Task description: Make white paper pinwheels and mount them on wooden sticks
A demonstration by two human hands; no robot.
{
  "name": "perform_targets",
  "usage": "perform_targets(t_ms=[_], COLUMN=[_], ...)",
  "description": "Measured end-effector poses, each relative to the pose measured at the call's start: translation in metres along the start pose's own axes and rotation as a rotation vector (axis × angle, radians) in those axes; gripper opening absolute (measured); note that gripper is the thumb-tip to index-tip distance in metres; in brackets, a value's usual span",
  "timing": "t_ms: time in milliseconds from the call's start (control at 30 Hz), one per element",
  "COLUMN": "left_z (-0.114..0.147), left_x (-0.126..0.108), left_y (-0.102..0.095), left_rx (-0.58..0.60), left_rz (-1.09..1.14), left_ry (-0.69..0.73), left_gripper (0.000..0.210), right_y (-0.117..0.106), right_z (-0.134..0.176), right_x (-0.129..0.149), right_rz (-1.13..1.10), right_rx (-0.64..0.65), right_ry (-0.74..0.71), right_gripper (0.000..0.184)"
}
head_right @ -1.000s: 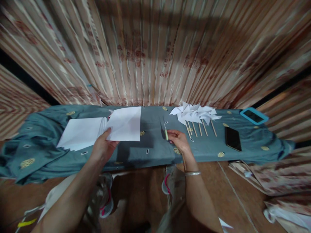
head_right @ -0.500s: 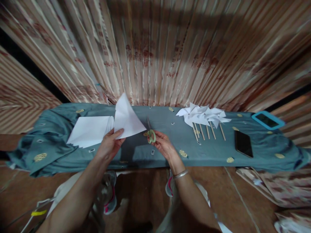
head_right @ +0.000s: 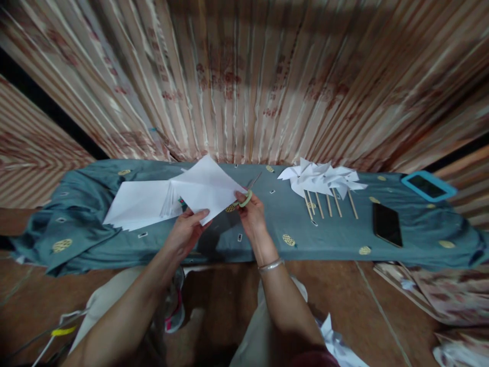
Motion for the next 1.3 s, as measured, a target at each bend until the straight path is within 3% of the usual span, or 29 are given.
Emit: perform_targets(t_ms=[200, 333, 467, 600, 667, 767, 1000, 1300], left_z=[0.002, 0.0, -0.001, -0.006, -0.009, -0.011, -0.015, -0.013], left_x=[-0.007, -0.016, -0.029, -0.048, -0.054, -0.054, -0.041, -0.04], left_y=[0.001, -0.005, -0.014, -0.022, -0.026, -0.027, -0.02, -0.017], left_rx=[0.013, -0.148, -0.305, -0.274, -0.265, -0.272, -0.2, -0.231], left_rz=[-0.036, -0.061, -0.082, 0.009, 0.052, 0.095, 0.107, 0.062], left_ry=[0.038, 0.139, 0.236, 0.381, 0.409, 0.409, 0.408, 0.433], left_gripper=[0.041, 0.029, 0.019, 0.024, 0.029, 0.029, 0.028, 0.022], right_y=[-0.011, -0.015, -0.014, -0.011, -0.008, -0.005, 0.003, 0.012], right_z=[-0.002, 0.006, 0.026, 0.06, 0.076, 0.09, 0.081, 0.078], right_x=[0.007, 0.013, 0.016, 0.001, -0.015, -0.033, -0.037, -0.037], right_rz=[0.075, 0.187, 0.35, 0.55, 0.588, 0.608, 0.53, 0.437], right_rx=[-0.057, -0.019, 0.185, 0.416, 0.582, 0.704, 0.671, 0.619], right_ry=[0.068, 0.099, 0.159, 0.21, 0.283, 0.362, 0.415, 0.427], right_gripper=[0.03, 0.038, 0.045, 0.053, 0.057, 0.061, 0.062, 0.055])
Point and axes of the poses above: each hand's wrist, its own z-axis away from the middle knuckle, its own y-axis out of the palm, x = y × z, the point moved 3 cm from there along -z, towards the middle knuckle, and after that the axes turned 11 degrees about x, right-handed, at the moved point
